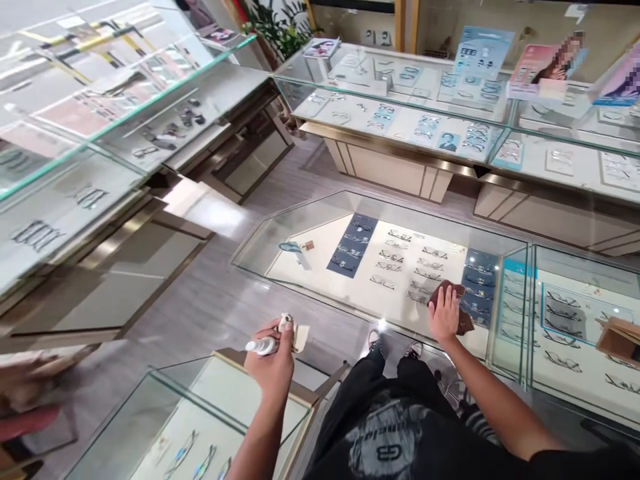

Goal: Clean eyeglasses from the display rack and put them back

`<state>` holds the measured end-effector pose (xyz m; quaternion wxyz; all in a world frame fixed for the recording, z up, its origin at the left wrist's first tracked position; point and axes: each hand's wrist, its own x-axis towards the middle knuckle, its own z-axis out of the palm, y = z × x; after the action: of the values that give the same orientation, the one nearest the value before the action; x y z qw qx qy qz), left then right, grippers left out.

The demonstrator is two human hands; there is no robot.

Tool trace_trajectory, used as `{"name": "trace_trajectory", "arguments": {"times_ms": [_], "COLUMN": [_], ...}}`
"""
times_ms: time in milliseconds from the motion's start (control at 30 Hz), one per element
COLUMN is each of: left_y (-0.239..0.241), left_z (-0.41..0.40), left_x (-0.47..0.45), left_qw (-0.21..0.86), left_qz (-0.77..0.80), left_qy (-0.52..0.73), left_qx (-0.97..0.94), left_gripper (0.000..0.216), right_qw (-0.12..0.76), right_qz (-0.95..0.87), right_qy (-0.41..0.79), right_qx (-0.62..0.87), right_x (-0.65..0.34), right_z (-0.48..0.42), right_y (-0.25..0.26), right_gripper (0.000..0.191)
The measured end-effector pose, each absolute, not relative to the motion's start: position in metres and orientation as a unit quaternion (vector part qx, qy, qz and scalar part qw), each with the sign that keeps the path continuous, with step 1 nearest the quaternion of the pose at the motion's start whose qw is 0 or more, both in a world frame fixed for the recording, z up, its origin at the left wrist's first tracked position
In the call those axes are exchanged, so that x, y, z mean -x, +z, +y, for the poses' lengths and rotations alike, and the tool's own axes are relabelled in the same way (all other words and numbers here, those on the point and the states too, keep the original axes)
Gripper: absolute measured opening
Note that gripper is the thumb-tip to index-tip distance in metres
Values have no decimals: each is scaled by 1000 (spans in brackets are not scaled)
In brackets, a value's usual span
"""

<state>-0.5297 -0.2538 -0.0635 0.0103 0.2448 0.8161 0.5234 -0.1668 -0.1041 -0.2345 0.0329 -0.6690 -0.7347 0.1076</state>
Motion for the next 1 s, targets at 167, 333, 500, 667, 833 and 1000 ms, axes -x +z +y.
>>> {"name": "trace_trajectory", "arguments": {"times_ms": [167, 333, 500, 667, 833, 1000], "left_y": [-61, -63, -68, -72, -83, -104], "left_z": [-296, -330, -347, -338, -305, -234], "left_x": [547, 556, 563, 574, 587, 599], "left_qw": [2, -6, -7, 9, 66, 137], "left_qz": [833, 845, 848, 845, 819, 792], "left_qy": [527, 523, 518, 526, 552, 535], "left_qx": [-169, -114, -111, -102, -143, -261], "left_gripper": [44, 44, 42, 42, 40, 40], "right_qw": [30, 36, 59, 128, 195, 308], "right_qz": [-716, -764, -806, -767, -653, -537], "right_qy": [155, 259, 365, 436, 489, 500], "right_qx": [680, 590, 463, 453, 544, 606], "right_x": [267, 391, 475, 467, 394, 343], "right_z": [-25, 28, 26, -12, -14, 27], "right_y": [-209, -197, -191, -184, -170, -130], "right_gripper": [71, 66, 53, 46, 48, 52]}}
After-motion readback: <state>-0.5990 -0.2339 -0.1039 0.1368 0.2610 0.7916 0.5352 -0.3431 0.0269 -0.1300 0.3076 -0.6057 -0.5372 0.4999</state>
